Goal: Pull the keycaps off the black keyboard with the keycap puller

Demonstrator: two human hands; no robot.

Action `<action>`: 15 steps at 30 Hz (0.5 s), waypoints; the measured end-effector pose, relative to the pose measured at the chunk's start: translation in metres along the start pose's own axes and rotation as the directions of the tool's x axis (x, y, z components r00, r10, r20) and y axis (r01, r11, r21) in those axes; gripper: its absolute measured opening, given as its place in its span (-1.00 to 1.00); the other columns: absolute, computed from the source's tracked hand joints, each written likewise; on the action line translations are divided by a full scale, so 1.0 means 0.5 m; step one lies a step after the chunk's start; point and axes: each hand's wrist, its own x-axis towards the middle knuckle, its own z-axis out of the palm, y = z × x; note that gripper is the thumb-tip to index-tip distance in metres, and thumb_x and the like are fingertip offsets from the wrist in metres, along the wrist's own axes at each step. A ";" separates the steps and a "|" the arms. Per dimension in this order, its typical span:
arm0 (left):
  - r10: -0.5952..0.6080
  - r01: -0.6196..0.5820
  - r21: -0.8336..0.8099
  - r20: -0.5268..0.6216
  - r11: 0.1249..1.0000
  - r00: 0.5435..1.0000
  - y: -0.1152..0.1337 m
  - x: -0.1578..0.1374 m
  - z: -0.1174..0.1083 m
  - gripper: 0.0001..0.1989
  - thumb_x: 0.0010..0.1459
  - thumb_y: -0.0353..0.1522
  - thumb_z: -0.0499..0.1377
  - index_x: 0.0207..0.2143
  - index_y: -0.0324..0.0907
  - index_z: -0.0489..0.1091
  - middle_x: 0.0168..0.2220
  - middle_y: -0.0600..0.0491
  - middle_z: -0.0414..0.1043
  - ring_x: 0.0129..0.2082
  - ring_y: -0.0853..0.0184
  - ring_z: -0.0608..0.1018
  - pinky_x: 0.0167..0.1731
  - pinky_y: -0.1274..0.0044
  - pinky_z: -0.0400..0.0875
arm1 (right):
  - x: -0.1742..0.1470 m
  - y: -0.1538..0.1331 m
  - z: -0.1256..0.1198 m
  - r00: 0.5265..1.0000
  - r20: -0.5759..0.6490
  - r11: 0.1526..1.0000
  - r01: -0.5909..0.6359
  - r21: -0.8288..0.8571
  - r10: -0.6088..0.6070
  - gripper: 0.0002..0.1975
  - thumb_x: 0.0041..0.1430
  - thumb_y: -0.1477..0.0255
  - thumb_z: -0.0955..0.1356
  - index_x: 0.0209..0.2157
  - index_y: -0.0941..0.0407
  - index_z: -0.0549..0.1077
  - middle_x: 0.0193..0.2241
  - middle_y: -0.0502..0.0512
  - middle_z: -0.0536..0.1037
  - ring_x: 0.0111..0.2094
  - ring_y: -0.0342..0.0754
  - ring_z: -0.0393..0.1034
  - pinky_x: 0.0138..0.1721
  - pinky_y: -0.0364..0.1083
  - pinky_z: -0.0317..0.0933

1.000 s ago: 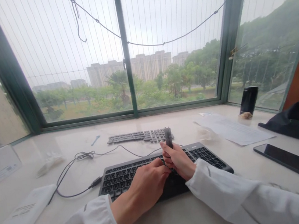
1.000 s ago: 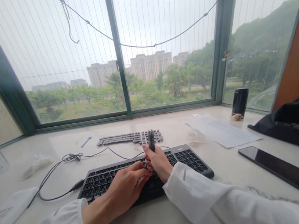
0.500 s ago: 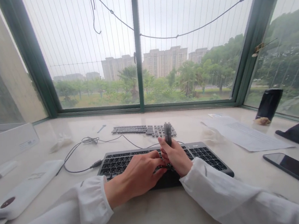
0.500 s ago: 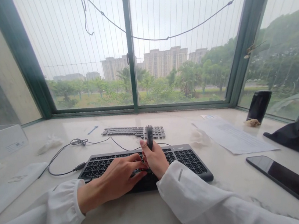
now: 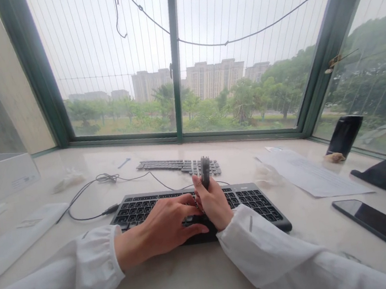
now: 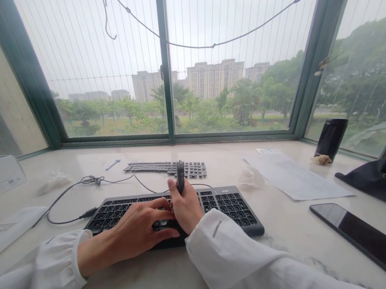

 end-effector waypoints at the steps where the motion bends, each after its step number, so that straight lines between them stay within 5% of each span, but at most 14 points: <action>1: -0.009 0.009 -0.010 -0.007 1.000 1.000 -0.001 0.001 0.002 -0.72 0.16 -0.12 0.14 -0.15 0.00 0.50 -0.06 0.09 0.45 -0.20 0.34 0.54 -0.20 0.56 0.35 | 0.000 -0.001 0.001 1.000 -0.017 1.000 0.015 0.002 -0.015 -0.52 -0.05 -0.06 0.34 -0.44 0.05 0.18 -0.68 -0.16 0.16 -0.69 -0.23 -0.01 -0.71 -0.17 -0.13; 8: -0.154 0.151 -0.149 -0.005 0.977 0.988 -0.014 0.014 0.008 -0.79 0.12 -0.15 0.19 -0.28 0.01 0.55 -0.23 0.15 0.52 -0.29 0.38 0.53 -0.24 0.60 0.33 | -0.004 -0.026 0.005 0.997 0.019 0.978 -0.083 0.189 0.081 -0.54 -0.04 0.06 0.38 -0.56 0.07 0.10 -0.74 -0.20 0.06 -0.74 -0.29 -0.15 -0.74 -0.19 -0.22; 15: -0.154 0.154 -0.219 0.016 0.964 0.988 -0.021 0.021 0.007 -0.76 0.07 -0.12 0.22 -0.28 -0.01 0.57 -0.25 0.12 0.53 -0.35 0.39 0.52 -0.28 0.61 0.33 | -0.014 -0.038 0.009 0.997 0.030 0.973 -0.071 0.219 0.066 -0.55 -0.02 0.10 0.38 -0.58 0.07 0.09 -0.76 -0.21 0.04 -0.74 -0.29 -0.15 -0.72 -0.20 -0.22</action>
